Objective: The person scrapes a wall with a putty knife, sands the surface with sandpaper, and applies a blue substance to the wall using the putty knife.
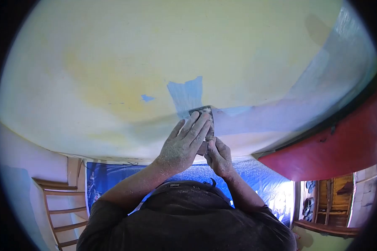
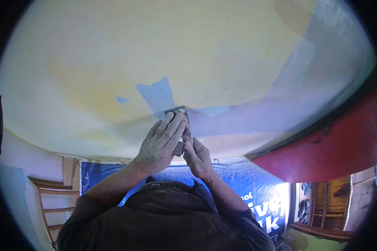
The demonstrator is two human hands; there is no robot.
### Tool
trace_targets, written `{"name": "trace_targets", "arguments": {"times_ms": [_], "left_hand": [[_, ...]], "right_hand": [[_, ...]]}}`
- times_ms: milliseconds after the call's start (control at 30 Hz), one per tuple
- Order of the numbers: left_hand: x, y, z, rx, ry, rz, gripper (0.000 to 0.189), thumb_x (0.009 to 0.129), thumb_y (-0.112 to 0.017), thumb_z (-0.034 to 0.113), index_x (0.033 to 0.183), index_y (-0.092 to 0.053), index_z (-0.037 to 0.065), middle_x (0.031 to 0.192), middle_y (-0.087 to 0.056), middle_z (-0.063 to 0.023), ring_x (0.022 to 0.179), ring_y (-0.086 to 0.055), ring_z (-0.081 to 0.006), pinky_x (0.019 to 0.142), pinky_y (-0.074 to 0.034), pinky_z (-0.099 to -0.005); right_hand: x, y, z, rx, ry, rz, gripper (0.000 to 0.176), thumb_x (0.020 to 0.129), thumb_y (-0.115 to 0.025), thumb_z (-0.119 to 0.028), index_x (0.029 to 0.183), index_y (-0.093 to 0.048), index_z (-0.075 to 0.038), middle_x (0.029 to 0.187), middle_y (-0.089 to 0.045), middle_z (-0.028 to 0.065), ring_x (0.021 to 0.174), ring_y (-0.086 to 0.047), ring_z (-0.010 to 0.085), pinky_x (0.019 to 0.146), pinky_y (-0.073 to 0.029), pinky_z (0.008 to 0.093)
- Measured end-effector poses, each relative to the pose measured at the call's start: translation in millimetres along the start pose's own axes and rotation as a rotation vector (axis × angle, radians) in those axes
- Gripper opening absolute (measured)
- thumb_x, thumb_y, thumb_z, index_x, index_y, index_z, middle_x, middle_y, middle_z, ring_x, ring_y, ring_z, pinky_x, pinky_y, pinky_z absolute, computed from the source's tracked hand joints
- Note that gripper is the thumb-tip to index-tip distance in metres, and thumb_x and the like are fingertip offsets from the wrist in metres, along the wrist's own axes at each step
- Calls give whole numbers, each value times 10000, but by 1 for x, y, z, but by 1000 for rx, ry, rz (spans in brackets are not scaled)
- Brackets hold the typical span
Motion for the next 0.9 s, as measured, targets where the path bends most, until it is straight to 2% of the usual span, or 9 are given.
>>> {"name": "trace_targets", "arguments": {"times_ms": [133, 167, 300, 433, 533, 567, 700, 800, 900], "left_hand": [[-5, -11, -6, -36, -42, -106, 871, 867, -768, 117, 1672, -463, -14, 1806, -351, -188, 1665, -355, -386, 1300, -382, -562], [-7, -14, -6, -56, -23, -157, 877, 873, -767, 113, 1679, -448, -19, 1810, -336, -192, 1671, -334, -386, 1302, -381, -559], [3, 7, -4, -46, -37, -79, 846, 899, -757, 120, 1671, -447, -33, 1797, -345, -201, 1650, -353, -404, 1302, -389, -541], [5, 9, -7, -46, -73, -94, 832, 916, -755, 137, 1673, -449, -26, 1778, -390, -198, 1649, -365, -391, 1293, -407, -515], [-11, -18, -11, -119, -92, -178, 812, 940, -736, 159, 1676, -446, -23, 1777, -392, -191, 1645, -368, -380, 1294, -406, -502], [-13, -21, -12, -82, -102, -155, 800, 949, -725, 191, 1671, -455, -20, 1772, -396, -190, 1636, -377, -387, 1301, -398, -491], [19, 24, -9, -46, -86, -92, 793, 925, -719, 154, 1656, -471, -24, 1771, -395, -181, 1626, -385, -393, 1306, -400, -477], [22, 30, -9, -9, -129, -65, 780, 922, -714, 140, 1647, -482, -32, 1771, -394, -177, 1625, -388, -386, 1303, -405, -476], [5, -1, -11, -85, -136, -129, 762, 943, -705, 182, 1642, -490, -32, 1754, -425, -179, 1629, -389, -383, 1290, -417, -477]], "right_hand": [[-9, 3, 3, -98, -82, 40, 351, 1227, -500, -378, 1151, -599, -50, 788, -475, -65, 567, -389, 36, 497, -305, 238], [-11, 3, 7, -37, -128, 68, 359, 1227, -497, -386, 1084, -573, -67, 775, -462, -68, 559, -384, 36, 493, -303, 241], [-8, -14, -29, -74, -102, 49, 378, 1226, -500, -398, 1036, -567, -78, 764, -452, -70, 563, -384, 35, 493, -300, 244], [-7, -11, -24, -85, -66, 92, 404, 1220, -516, -423, 1018, -579, -79, 723, -468, -64, 548, -399, 39, 489, -309, 246], [-19, 11, 7, -121, -172, 98, 419, 1218, -529, -401, 1084, -637, -19, 744, -490, -59, 599, -427, 39, 534, -342, 254], [-18, 13, 9, -137, -165, 105, 439, 1213, -534, -421, 1048, -627, -26, 734, -491, -52, 596, -430, 44, 532, -340, 262], [2, -11, -47, -168, -42, 85, 404, 1226, -500, -391, 1045, -613, -48, 706, -456, -71, 540, -390, 32, 480, -301, 252], [3, -13, -43, -160, -37, 95, 404, 1233, -484, -378, 1050, -611, -42, 713, -451, -72, 546, -388, 30, 480, -299, 248], [-14, 5, -11, -76, -115, 83, 423, 1226, -507, -401, 1057, -621, -30, 761, -487, -58, 590, -423, 30, 509, -323, 251]]}}
Point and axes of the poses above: each hand's wrist, its own x-axis towards the middle knuckle, its own y-axis out of the back of the hand, z = x × y, the point moved 5 cm from there along x, towards the middle knuckle
